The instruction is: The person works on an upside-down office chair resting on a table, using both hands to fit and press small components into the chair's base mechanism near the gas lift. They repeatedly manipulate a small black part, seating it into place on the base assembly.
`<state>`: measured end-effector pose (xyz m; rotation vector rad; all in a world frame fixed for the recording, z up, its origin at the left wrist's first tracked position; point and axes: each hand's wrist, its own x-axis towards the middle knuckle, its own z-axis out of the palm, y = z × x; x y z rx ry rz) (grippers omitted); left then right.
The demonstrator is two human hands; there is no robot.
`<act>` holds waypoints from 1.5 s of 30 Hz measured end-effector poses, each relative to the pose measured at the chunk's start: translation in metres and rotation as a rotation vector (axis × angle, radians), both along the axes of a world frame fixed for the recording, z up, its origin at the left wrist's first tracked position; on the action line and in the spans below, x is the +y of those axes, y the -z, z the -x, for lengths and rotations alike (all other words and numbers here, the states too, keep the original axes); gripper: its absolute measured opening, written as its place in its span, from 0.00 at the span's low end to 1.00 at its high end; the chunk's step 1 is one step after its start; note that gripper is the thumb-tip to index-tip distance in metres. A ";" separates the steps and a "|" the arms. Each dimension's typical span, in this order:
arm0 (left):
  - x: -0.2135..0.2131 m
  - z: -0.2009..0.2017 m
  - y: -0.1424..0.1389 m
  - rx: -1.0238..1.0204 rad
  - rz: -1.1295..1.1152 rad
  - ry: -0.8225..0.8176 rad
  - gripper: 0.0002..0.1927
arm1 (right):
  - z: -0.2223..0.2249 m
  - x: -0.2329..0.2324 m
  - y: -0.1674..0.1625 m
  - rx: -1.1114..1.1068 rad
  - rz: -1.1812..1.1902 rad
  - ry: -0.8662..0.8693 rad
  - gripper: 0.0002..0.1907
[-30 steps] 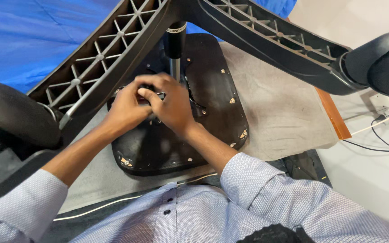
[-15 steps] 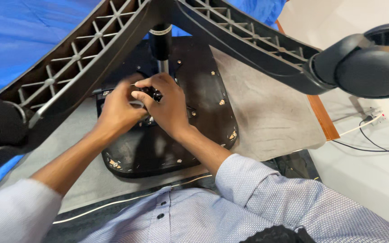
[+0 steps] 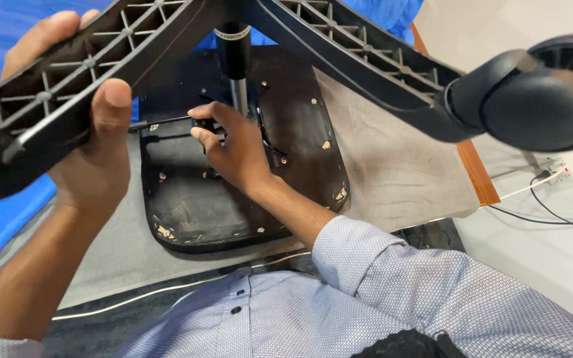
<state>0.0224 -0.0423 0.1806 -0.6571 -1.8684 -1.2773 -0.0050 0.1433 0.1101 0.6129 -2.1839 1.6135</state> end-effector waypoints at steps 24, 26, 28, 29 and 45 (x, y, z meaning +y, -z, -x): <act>0.003 0.061 0.085 -0.794 0.113 0.631 0.39 | 0.009 -0.001 0.001 -0.023 -0.011 0.004 0.15; 0.010 0.062 0.082 -0.838 0.171 0.448 0.36 | 0.007 0.001 0.000 0.048 -0.040 0.010 0.13; 0.011 0.059 0.076 -0.821 0.247 0.293 0.29 | 0.004 0.001 -0.002 0.225 -0.080 0.064 0.12; 0.010 0.054 0.075 -0.785 0.291 0.233 0.24 | 0.002 0.001 -0.003 0.365 -0.109 0.116 0.12; 0.003 0.043 0.065 -0.968 0.515 -0.060 0.16 | -0.012 -0.020 0.006 0.156 -0.119 0.231 0.14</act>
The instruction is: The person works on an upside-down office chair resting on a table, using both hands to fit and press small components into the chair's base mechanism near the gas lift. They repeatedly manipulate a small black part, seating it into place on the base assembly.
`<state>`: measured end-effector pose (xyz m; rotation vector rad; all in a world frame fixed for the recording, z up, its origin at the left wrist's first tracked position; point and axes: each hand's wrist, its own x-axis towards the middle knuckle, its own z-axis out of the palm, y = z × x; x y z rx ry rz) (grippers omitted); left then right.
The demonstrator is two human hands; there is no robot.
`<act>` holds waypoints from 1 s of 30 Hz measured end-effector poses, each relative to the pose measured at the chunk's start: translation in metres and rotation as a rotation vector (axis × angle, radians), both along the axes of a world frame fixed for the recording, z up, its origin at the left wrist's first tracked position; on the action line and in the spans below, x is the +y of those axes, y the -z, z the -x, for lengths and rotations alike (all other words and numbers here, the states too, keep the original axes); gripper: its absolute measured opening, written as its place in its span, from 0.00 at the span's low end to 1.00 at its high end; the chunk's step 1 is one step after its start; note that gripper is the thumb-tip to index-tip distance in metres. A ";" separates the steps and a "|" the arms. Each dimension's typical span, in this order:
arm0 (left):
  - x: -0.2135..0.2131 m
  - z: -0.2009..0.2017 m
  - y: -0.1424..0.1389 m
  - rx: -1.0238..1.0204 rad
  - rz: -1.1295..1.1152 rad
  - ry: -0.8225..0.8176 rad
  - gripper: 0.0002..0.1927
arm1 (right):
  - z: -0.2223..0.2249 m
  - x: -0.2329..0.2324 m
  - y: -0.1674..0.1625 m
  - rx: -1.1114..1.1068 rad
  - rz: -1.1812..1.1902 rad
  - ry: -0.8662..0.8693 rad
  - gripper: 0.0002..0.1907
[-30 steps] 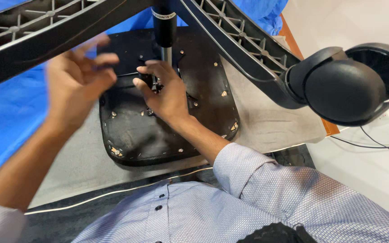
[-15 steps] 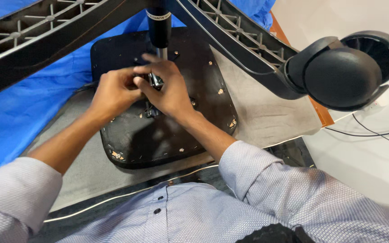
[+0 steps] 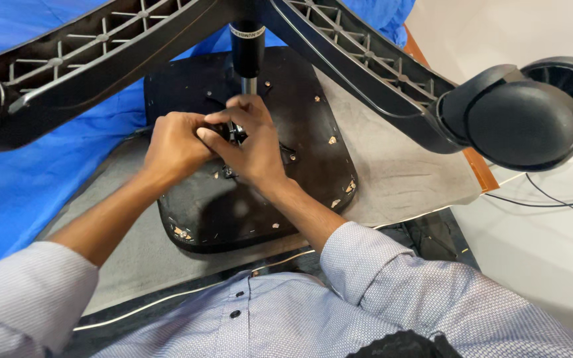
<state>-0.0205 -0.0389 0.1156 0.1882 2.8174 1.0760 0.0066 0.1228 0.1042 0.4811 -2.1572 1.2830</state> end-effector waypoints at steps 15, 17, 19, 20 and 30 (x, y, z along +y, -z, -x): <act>0.010 -0.009 0.001 0.359 -0.093 -0.021 0.29 | 0.009 0.002 0.001 -0.188 0.107 -0.122 0.10; 0.011 -0.009 0.002 0.372 -0.166 0.037 0.28 | 0.012 0.002 -0.001 -0.242 0.051 -0.093 0.11; 0.011 -0.008 0.003 0.332 -0.289 0.121 0.28 | 0.013 0.003 -0.003 -0.274 0.132 -0.157 0.13; 0.010 -0.007 0.002 0.283 -0.378 0.180 0.29 | 0.013 0.003 -0.004 -0.280 0.239 -0.232 0.15; 0.012 -0.012 0.006 0.208 -0.098 -0.020 0.12 | 0.007 -0.005 -0.010 -0.215 0.041 -0.142 0.11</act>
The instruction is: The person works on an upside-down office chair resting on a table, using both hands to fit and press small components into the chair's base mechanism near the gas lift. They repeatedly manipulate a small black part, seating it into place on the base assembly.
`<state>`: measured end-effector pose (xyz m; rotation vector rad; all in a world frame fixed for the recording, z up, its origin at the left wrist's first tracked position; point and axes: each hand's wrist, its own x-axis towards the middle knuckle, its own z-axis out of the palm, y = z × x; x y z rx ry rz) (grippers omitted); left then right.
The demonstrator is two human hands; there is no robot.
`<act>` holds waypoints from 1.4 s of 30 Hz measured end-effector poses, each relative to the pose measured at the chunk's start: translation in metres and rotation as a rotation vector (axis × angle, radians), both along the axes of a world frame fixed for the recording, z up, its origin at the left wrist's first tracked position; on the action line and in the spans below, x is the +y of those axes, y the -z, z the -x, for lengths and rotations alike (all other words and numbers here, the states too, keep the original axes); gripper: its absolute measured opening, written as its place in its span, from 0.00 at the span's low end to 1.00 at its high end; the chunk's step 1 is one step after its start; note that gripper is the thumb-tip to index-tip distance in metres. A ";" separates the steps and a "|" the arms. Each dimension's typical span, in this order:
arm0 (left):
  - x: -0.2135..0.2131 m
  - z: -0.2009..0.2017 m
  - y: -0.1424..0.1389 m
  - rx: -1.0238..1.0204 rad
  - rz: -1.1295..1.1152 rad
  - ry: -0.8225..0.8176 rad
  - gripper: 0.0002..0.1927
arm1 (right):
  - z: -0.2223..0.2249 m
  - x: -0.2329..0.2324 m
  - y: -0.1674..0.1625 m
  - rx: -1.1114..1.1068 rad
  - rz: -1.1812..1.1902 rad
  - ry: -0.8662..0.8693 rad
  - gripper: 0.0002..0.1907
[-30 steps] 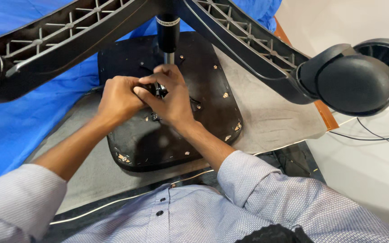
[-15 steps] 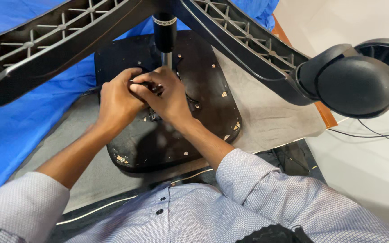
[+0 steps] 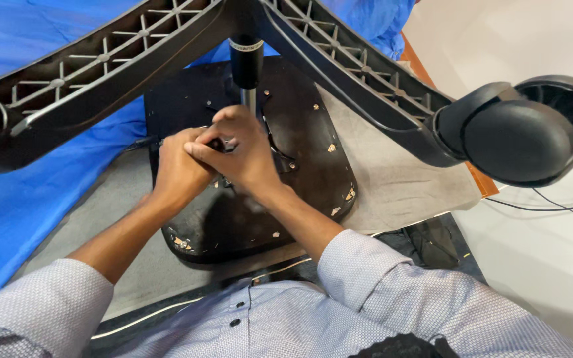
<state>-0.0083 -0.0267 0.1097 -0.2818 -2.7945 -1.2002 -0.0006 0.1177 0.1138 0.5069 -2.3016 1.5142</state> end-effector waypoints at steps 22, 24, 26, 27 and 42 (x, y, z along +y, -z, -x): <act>-0.014 0.014 0.102 -0.200 0.030 0.182 0.21 | 0.009 0.047 -0.005 0.003 0.300 0.224 0.10; -0.015 0.011 0.110 -0.195 0.098 0.160 0.20 | 0.005 0.060 -0.005 -0.098 0.276 0.179 0.10; -0.008 0.010 0.111 -0.100 0.190 0.178 0.19 | -0.007 0.062 -0.001 -0.121 0.149 0.239 0.10; -0.004 0.009 0.109 -0.053 0.235 0.188 0.18 | -0.014 0.063 0.001 -0.133 0.085 0.269 0.10; -0.002 0.022 0.080 -0.166 0.355 0.313 0.11 | -0.029 0.063 0.003 -0.059 0.125 0.323 0.11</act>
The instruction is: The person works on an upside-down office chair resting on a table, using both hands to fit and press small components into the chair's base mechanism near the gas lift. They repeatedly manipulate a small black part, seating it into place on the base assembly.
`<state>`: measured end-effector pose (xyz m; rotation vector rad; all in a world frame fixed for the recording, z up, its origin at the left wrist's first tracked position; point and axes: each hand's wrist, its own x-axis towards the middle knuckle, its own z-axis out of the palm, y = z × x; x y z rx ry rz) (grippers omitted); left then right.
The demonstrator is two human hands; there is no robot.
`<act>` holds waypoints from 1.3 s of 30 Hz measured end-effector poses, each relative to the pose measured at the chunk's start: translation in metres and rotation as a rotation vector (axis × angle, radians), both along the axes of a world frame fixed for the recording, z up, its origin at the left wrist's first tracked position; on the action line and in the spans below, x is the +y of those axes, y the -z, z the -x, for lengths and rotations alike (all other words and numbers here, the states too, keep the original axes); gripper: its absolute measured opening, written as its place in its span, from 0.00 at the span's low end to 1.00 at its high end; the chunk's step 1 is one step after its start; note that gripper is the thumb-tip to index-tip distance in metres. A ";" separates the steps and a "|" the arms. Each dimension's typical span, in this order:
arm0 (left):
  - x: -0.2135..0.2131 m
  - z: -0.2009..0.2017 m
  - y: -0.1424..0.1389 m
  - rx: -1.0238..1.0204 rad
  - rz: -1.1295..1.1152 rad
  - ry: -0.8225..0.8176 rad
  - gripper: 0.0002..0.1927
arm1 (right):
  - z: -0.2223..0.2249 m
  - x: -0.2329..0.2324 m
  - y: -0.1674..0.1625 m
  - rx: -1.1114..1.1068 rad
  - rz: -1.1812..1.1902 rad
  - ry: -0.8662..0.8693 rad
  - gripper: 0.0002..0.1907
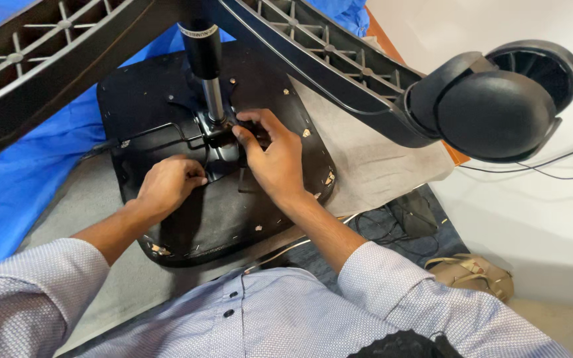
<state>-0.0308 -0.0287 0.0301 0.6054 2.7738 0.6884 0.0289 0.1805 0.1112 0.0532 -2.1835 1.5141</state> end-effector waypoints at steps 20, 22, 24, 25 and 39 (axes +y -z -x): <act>-0.005 0.011 0.004 0.047 -0.051 0.243 0.10 | -0.012 -0.017 0.003 0.026 -0.020 -0.094 0.12; -0.001 0.010 0.004 0.073 0.008 0.259 0.10 | -0.011 -0.015 0.003 0.035 0.012 -0.088 0.12; 0.002 0.009 0.004 0.082 0.087 0.284 0.10 | -0.013 -0.010 0.002 0.081 0.013 -0.077 0.12; 0.003 0.007 0.004 0.077 0.091 0.281 0.11 | -0.015 -0.008 0.002 0.074 -0.005 -0.071 0.12; 0.001 0.010 -0.002 0.041 0.099 0.295 0.12 | -0.022 -0.015 0.005 0.095 -0.026 -0.017 0.12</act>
